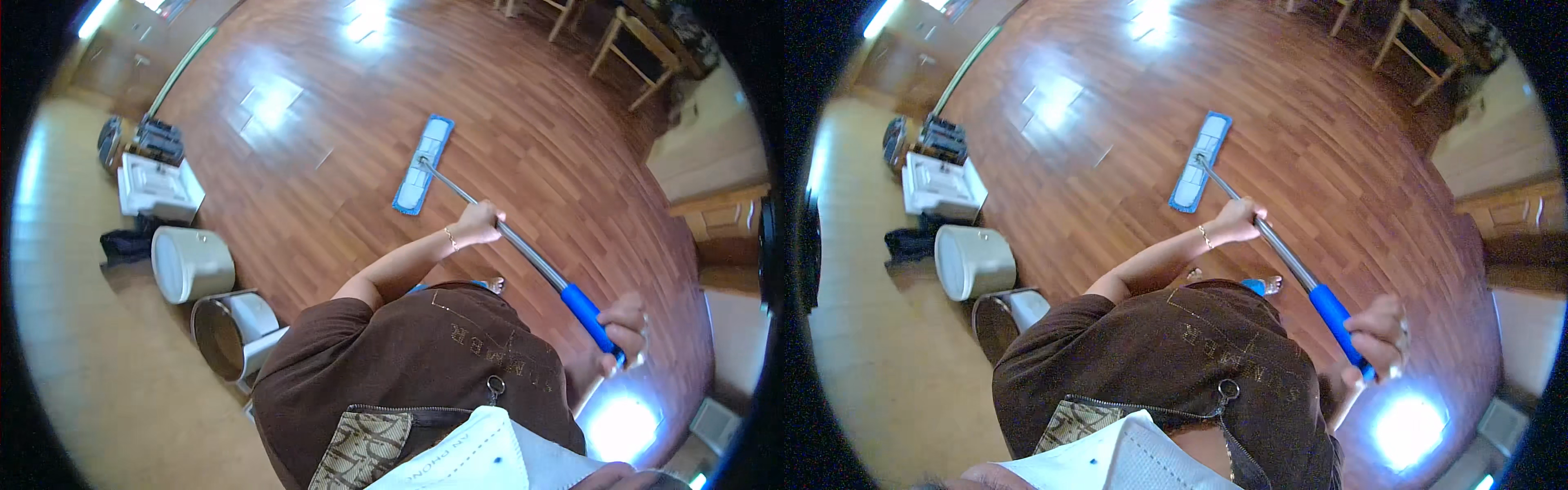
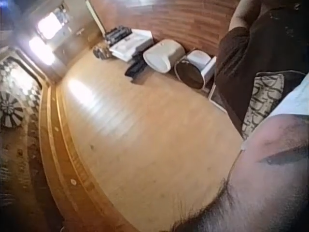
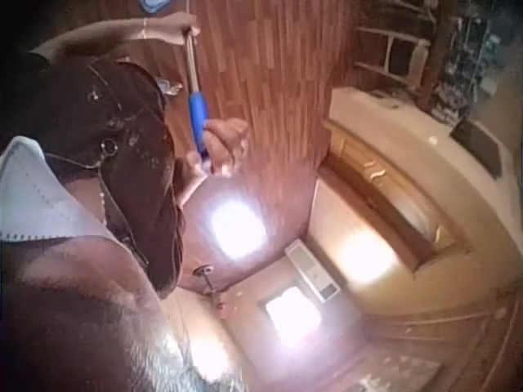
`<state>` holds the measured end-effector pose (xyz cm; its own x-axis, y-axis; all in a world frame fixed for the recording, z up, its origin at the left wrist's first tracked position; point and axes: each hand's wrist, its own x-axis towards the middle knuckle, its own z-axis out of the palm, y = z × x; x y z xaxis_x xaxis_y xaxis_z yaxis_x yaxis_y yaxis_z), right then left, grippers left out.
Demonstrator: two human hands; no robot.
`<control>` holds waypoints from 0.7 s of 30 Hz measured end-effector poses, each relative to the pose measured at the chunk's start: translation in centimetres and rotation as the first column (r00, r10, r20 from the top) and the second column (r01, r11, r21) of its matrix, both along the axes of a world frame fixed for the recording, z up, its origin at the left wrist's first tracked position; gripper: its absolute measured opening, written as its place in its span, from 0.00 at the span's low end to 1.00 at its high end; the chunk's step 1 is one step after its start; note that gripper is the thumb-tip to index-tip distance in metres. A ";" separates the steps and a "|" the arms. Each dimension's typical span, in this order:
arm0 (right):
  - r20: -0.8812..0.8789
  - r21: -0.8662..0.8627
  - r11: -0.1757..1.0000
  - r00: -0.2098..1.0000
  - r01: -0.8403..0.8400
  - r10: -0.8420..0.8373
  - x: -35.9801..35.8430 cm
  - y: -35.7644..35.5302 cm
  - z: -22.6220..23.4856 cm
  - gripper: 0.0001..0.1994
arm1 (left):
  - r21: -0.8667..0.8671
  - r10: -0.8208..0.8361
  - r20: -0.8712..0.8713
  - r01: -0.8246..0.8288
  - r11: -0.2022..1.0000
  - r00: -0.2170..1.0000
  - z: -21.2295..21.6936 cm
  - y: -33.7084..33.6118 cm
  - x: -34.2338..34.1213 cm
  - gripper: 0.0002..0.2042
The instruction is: Mopping the wooden floor of an office room using a flat mop.
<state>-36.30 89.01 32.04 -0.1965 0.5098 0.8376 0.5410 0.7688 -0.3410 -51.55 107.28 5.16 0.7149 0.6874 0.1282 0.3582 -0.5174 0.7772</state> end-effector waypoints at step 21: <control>-0.101 -0.757 0.357 0.637 -0.548 0.764 -41.3 3.6 26.1 0.04 | -0.073 0.748 -0.108 -0.756 0.651 0.655 20.5 -13.7 -47.3 0.15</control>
